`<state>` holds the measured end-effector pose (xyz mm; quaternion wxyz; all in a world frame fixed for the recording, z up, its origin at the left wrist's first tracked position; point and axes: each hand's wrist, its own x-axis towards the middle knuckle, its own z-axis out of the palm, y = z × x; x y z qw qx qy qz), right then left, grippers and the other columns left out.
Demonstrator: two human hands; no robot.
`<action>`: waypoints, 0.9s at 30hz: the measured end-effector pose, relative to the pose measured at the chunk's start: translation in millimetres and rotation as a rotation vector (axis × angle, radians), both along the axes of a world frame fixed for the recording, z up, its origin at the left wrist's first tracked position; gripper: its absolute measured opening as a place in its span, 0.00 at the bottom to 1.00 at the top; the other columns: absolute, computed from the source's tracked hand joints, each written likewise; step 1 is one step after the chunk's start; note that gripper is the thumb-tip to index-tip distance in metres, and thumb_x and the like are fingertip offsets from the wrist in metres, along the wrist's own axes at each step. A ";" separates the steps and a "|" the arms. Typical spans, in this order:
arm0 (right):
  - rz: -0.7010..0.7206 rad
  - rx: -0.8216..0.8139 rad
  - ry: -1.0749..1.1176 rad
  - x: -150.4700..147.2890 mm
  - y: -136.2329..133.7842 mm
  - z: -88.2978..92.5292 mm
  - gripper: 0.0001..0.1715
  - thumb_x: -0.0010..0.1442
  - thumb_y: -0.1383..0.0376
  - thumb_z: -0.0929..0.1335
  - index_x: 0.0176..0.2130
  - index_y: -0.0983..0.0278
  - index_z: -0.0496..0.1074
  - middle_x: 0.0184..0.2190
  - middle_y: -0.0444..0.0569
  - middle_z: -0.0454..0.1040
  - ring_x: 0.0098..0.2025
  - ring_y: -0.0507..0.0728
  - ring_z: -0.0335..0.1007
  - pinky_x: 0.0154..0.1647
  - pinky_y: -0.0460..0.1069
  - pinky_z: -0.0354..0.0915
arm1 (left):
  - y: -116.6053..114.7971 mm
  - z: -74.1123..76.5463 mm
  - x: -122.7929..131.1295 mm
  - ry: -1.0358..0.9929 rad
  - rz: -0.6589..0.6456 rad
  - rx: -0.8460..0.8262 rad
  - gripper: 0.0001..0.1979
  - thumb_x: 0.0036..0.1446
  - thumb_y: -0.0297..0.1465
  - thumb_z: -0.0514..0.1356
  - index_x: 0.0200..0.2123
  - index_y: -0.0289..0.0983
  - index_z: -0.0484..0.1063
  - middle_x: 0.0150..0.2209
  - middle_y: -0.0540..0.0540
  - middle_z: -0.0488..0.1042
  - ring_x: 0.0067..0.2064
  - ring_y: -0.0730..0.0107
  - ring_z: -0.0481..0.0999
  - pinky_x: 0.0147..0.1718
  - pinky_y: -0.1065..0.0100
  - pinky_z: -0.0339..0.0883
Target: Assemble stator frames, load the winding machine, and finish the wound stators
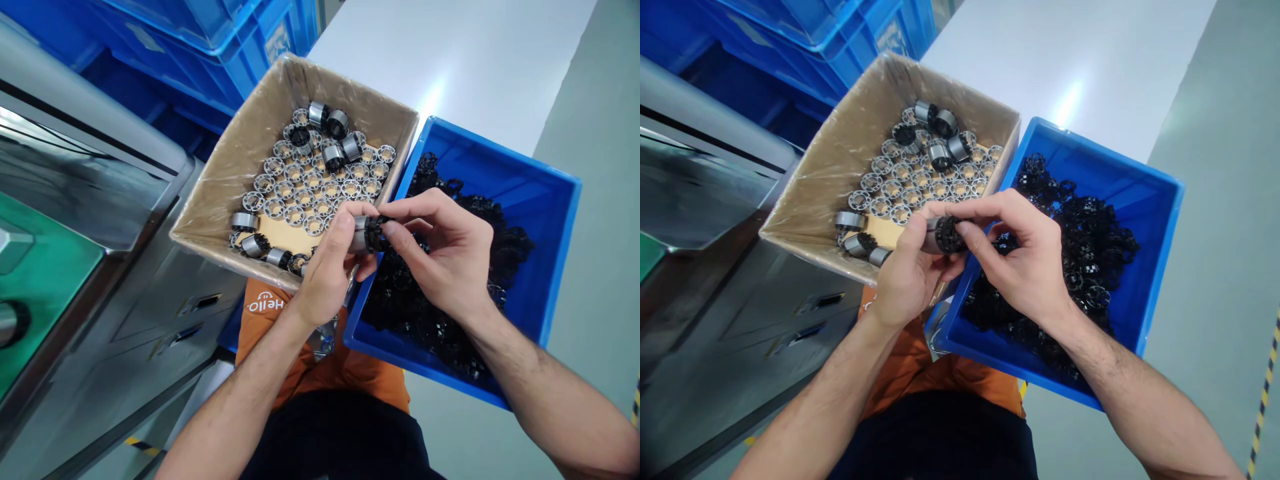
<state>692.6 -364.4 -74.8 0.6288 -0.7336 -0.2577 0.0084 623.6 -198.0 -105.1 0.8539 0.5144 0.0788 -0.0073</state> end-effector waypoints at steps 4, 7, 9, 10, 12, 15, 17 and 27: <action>0.005 0.012 0.065 0.8 -1.3 2.6 0.08 0.78 0.64 0.82 0.52 0.50 0.94 0.47 0.47 0.91 0.46 0.59 0.86 0.51 0.57 0.85 | 3.6 1.9 1.0 -0.030 -0.029 -0.004 0.25 0.82 0.61 0.63 0.63 0.48 0.75 0.43 0.49 0.72 0.31 0.70 0.68 0.26 0.69 0.67; 0.010 -0.004 0.040 -0.7 -1.4 2.0 0.08 0.78 0.63 0.82 0.51 0.49 0.95 0.46 0.48 0.90 0.47 0.61 0.86 0.54 0.60 0.86 | 4.9 1.3 0.9 -0.040 -0.053 0.009 0.25 0.83 0.61 0.62 0.63 0.48 0.75 0.45 0.48 0.73 0.31 0.71 0.68 0.27 0.68 0.67; -0.021 -0.016 -0.013 -5.0 0.9 -2.1 0.07 0.78 0.61 0.82 0.50 0.47 0.95 0.47 0.49 0.90 0.49 0.63 0.86 0.56 0.63 0.86 | 3.6 0.1 0.1 -0.047 -0.077 0.021 0.25 0.83 0.61 0.61 0.62 0.48 0.76 0.45 0.47 0.73 0.32 0.70 0.68 0.28 0.68 0.68; -0.047 -0.019 -0.035 -7.9 2.7 -4.9 0.06 0.78 0.61 0.82 0.50 0.47 0.95 0.47 0.50 0.89 0.49 0.63 0.85 0.56 0.64 0.86 | 2.6 -0.5 -0.3 -0.048 -0.083 0.028 0.26 0.83 0.62 0.61 0.62 0.48 0.76 0.44 0.47 0.73 0.32 0.69 0.69 0.29 0.67 0.69; -0.093 -0.005 -0.068 -13.3 6.6 -10.5 0.07 0.78 0.61 0.81 0.50 0.46 0.94 0.45 0.49 0.87 0.48 0.63 0.83 0.54 0.63 0.85 | 2.0 -0.7 -0.7 -0.057 -0.094 0.036 0.27 0.83 0.62 0.61 0.64 0.48 0.75 0.42 0.48 0.73 0.33 0.68 0.70 0.31 0.65 0.71; -0.054 -0.005 -0.071 -13.0 8.5 -14.2 0.09 0.79 0.62 0.80 0.52 0.47 0.94 0.43 0.49 0.85 0.48 0.62 0.82 0.53 0.62 0.82 | 15.2 3.6 -0.5 -0.123 -0.103 0.142 0.25 0.83 0.58 0.66 0.67 0.47 0.74 0.43 0.48 0.76 0.36 0.66 0.76 0.38 0.62 0.75; 0.009 -0.039 -0.066 -5.2 5.5 -12.9 0.10 0.79 0.62 0.80 0.55 0.48 0.94 0.46 0.49 0.87 0.51 0.62 0.82 0.56 0.61 0.81 | 38.5 9.0 -1.8 -0.191 -0.077 0.398 0.21 0.82 0.52 0.69 0.63 0.45 0.76 0.47 0.47 0.79 0.41 0.64 0.78 0.44 0.61 0.77; 0.026 -0.215 -0.189 17.9 -7.1 -5.4 0.09 0.75 0.64 0.78 0.51 0.55 0.92 0.43 0.48 0.89 0.42 0.59 0.82 0.49 0.57 0.79 | 122.6 33.9 -36.0 0.085 -0.264 1.652 0.22 0.85 0.44 0.54 0.64 0.37 0.79 0.60 0.32 0.81 0.63 0.36 0.79 0.70 0.34 0.75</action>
